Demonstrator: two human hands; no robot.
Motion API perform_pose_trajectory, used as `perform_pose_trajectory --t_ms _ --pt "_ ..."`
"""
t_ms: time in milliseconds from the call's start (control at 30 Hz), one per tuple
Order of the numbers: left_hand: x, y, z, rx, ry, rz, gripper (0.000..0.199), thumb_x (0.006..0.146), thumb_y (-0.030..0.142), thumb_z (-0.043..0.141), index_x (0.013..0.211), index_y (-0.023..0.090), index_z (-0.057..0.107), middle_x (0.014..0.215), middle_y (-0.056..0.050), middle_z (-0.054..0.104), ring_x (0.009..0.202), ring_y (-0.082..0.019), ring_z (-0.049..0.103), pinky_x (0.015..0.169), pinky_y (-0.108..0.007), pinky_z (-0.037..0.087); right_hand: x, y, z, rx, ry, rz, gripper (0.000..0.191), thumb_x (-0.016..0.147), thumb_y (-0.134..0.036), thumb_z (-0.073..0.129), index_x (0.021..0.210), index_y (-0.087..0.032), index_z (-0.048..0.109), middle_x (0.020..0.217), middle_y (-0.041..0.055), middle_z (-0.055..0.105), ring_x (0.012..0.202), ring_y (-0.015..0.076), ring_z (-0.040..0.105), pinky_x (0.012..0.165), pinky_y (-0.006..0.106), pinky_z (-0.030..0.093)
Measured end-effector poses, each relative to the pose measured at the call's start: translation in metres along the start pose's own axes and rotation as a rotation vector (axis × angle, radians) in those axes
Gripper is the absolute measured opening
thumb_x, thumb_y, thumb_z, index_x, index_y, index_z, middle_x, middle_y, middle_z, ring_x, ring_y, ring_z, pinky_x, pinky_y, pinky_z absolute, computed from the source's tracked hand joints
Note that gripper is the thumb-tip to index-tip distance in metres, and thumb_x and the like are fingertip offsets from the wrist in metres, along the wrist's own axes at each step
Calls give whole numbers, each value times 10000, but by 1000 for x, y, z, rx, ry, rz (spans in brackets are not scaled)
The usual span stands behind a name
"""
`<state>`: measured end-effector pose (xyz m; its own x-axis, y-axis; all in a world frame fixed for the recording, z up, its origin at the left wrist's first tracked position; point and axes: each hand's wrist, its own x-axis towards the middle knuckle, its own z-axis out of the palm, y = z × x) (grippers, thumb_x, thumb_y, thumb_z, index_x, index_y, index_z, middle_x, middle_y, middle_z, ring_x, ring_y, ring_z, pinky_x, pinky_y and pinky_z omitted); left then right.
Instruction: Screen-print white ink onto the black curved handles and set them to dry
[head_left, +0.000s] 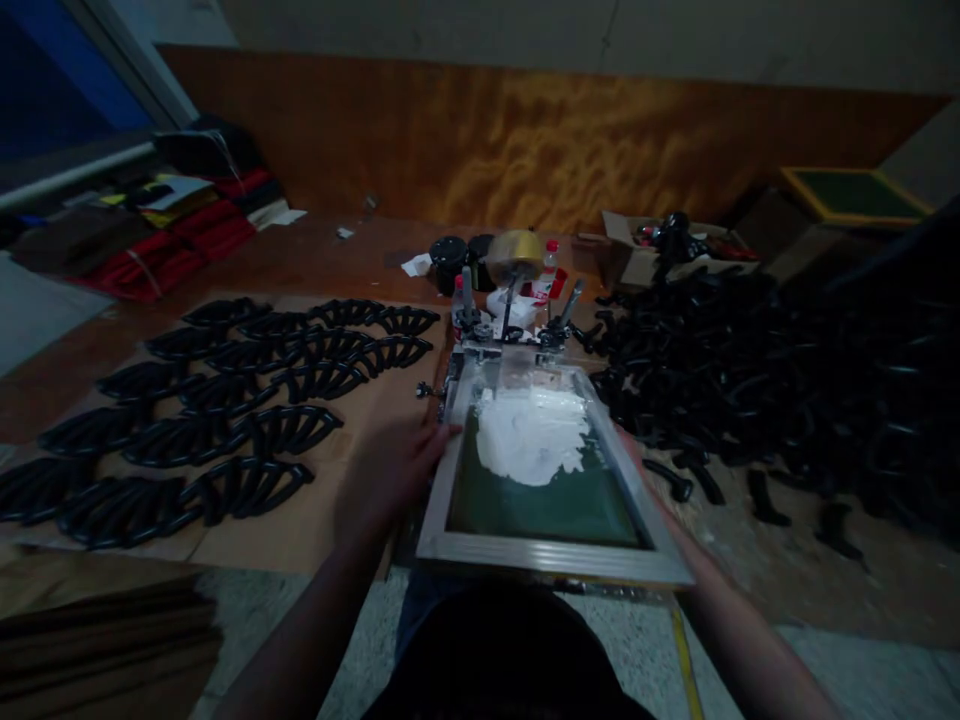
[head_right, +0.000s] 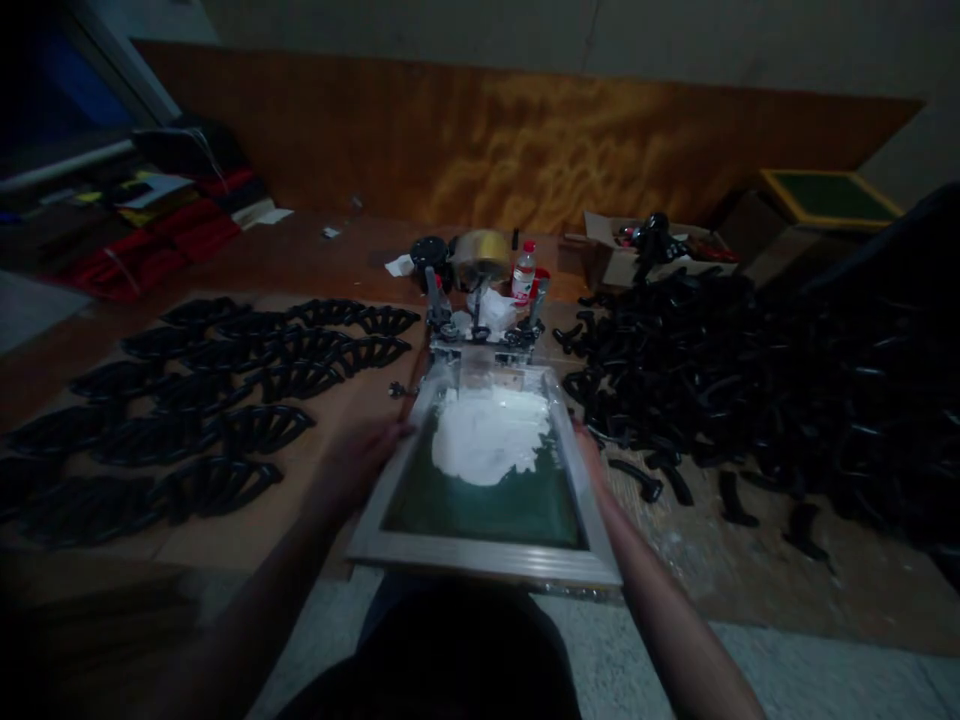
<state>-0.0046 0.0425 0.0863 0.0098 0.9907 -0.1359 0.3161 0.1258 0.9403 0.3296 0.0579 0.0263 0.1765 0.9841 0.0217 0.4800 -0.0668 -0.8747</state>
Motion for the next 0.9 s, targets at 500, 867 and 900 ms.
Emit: perform_pose_trajectory --t_ms 500,867,900 --pt "1 -91 34 17 -120 -141 653 828 424 552 1396 110 479 821 -57 705 769 -210 658 714 -324 530 -4 -81 66 -947 -617 -534 242 881 -95 467 1042 -132 644 1045 137 680 1004 229 596 824 295 468" --pt "-3 -86 38 -72 -77 -196 618 808 395 588 1347 100 524 815 -66 709 750 -207 660 654 -304 532 -25 -65 55 -798 -630 -758 243 845 -105 521 1039 -150 661 1038 111 680 959 228 585 781 312 452" --pt "-3 -84 38 -72 -69 -200 616 803 389 590 1342 98 528 811 -64 705 746 -205 657 648 -300 528 -30 -61 55 -787 -648 -779 252 837 -102 530 1047 -148 661 1046 112 680 961 229 585 784 311 455"
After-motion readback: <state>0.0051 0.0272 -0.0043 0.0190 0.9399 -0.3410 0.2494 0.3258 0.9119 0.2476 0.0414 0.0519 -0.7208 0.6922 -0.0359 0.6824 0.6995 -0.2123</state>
